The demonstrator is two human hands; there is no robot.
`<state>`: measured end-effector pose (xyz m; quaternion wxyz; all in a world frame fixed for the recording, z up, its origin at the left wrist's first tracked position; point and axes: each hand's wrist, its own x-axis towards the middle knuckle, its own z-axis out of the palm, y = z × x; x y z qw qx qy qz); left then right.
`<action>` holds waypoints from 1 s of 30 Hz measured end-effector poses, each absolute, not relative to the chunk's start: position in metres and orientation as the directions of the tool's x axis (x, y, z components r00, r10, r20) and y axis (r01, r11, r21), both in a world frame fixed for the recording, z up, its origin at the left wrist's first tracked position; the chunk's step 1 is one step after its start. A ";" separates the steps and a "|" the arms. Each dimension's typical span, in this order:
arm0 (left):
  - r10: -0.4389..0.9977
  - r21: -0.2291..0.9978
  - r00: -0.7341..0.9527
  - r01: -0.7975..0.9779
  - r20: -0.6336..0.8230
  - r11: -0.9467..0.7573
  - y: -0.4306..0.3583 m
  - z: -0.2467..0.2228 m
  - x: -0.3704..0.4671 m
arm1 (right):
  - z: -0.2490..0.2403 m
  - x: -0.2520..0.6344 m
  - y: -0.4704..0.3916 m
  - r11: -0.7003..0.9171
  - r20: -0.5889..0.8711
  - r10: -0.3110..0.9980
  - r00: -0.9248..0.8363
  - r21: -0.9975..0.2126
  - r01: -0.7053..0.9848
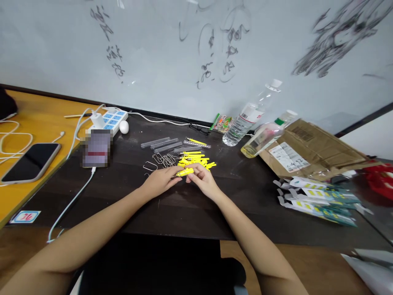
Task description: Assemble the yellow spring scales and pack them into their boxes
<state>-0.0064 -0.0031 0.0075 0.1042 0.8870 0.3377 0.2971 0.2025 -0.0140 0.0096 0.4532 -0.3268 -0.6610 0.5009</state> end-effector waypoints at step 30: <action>0.543 0.278 0.573 0.487 0.614 -0.828 -0.005 0.004 -0.003 | 0.012 0.202 -0.022 0.606 0.413 0.792 -0.451 -0.625 0.492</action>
